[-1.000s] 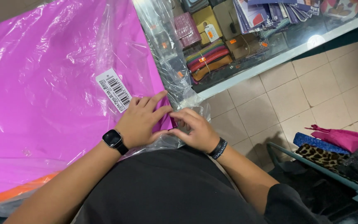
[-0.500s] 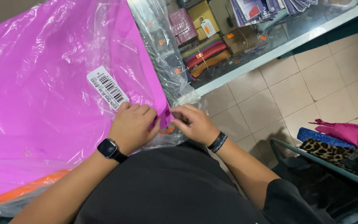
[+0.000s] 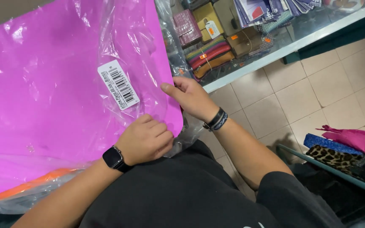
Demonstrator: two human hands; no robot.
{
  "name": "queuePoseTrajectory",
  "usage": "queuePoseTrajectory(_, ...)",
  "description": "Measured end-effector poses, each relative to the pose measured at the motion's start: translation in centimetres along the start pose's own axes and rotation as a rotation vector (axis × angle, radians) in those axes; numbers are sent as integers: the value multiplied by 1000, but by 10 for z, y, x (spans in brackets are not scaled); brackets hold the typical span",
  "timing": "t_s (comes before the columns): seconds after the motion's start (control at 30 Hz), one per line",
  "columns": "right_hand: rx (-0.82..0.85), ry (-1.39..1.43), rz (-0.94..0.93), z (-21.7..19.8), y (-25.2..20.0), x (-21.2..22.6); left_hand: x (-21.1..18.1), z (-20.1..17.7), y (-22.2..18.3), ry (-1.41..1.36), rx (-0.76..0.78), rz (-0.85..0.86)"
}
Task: Rolling large pink sheets of material into cylinders on a glass counter.
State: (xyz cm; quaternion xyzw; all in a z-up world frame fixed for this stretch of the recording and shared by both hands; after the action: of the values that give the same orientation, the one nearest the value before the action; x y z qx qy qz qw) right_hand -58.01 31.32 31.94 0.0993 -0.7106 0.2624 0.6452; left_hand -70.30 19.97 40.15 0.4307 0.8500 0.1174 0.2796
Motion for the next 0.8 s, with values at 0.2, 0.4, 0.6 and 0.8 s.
queuePoseTrajectory(0.2, -39, -57, 18, -13, 10, -2, 3, -8, 2, -12, 112, -193)
queuePoseTrajectory(0.4, -224, -162, 86, -77, -1, 0, 15, -11, -24, 138, 117, -389)
queuePoseTrajectory(0.6, -403, -224, 139, -187, -35, 2, 20, -13, -41, 220, 23, -472)
queuePoseTrajectory(0.8, -479, -266, 75, -238, -67, 110, 27, -6, -65, 172, 90, -626)
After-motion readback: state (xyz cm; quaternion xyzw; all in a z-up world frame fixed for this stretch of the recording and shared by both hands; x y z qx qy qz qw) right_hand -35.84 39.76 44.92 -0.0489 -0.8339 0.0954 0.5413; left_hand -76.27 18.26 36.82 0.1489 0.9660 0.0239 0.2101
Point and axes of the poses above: each hand's wrist, its own y-axis towards the middle knuckle, its own z-axis out of the palm, x = y × z, the point moved 5 cm from there along y, towards the middle knuckle, and after that the axes turned 10 degrees about -y, right-handed, at the moved point
